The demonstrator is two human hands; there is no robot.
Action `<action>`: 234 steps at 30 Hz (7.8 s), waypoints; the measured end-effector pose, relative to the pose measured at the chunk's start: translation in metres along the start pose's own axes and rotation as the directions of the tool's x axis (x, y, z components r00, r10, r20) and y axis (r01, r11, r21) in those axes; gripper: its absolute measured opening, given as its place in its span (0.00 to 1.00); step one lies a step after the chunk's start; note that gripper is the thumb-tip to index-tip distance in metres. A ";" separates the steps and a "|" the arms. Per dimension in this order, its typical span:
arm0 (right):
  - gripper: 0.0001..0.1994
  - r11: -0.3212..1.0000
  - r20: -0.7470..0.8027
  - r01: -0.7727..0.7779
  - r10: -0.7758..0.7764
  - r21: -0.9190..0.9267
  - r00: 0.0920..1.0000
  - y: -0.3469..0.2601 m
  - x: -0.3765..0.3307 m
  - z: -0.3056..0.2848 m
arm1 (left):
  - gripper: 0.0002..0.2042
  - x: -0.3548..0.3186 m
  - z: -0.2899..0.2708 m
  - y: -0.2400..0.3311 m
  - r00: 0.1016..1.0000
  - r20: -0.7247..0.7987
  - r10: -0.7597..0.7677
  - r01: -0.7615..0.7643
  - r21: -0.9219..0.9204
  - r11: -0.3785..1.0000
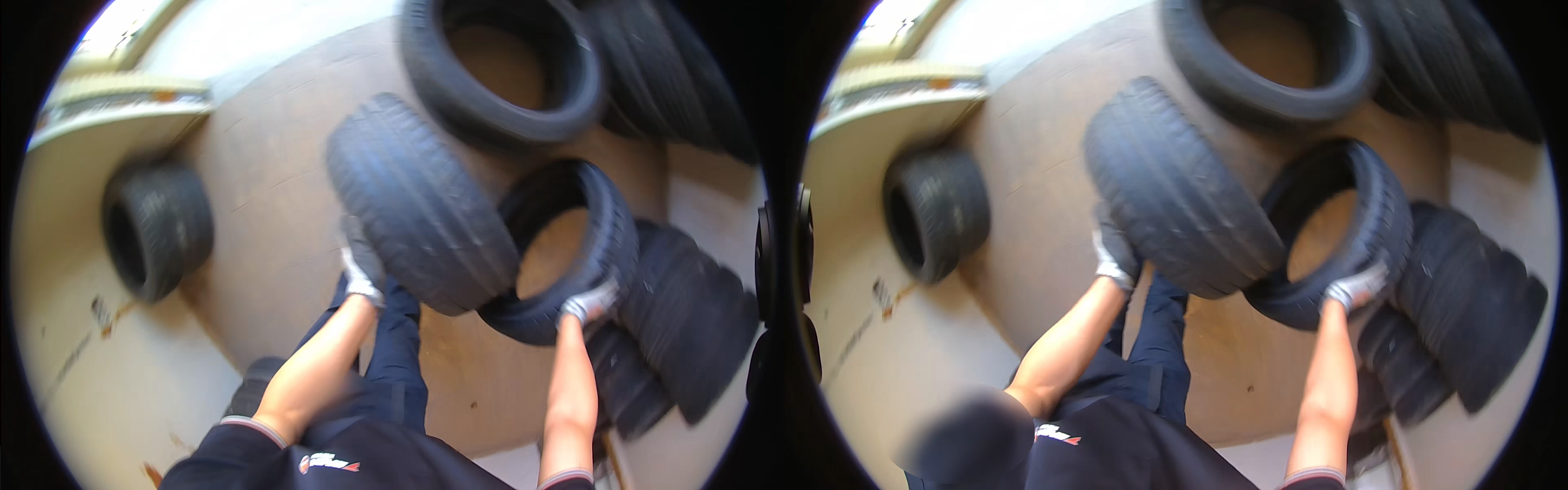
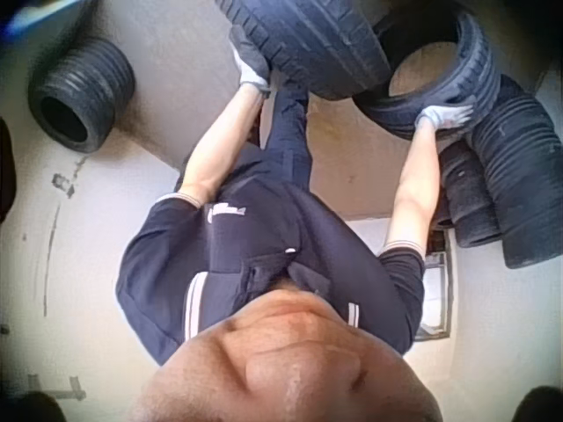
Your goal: The person walks through a building, unlocks a door, and enters a room filled with tires. They put on gloves and begin stacking tires into neat piles, lifting and placing them one by one.
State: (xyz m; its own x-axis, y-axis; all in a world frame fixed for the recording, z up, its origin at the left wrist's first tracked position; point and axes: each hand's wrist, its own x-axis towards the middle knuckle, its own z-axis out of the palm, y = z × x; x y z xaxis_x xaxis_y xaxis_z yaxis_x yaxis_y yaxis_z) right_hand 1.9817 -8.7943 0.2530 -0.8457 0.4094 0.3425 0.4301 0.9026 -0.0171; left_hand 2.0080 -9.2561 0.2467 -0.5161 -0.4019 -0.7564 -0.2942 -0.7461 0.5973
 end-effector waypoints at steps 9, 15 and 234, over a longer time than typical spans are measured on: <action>0.27 0.958 0.236 -0.209 0.253 -0.196 0.938 0.008 -0.005 0.008 | 0.39 -0.002 0.048 0.016 0.883 0.061 0.466 -0.353 0.740 0.572; 0.29 0.945 0.322 -0.235 0.301 -0.228 0.898 0.009 -0.005 0.001 | 0.40 0.001 0.043 0.014 0.899 0.062 0.434 -0.333 0.741 0.583; 0.42 0.359 0.117 -0.918 0.918 0.170 0.380 -0.311 0.118 -0.067 | 0.27 0.243 0.324 0.290 0.675 0.716 0.176 -0.706 0.697 -0.126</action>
State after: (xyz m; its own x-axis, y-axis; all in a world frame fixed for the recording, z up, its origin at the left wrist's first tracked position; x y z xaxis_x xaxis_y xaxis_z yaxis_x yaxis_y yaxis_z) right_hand 1.7693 -9.0359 0.3618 0.0362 0.9993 0.0050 0.8768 -0.0294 -0.4800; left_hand 1.5365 -9.3980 0.3223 -0.9765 -0.0230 -0.2144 -0.1592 0.7475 0.6449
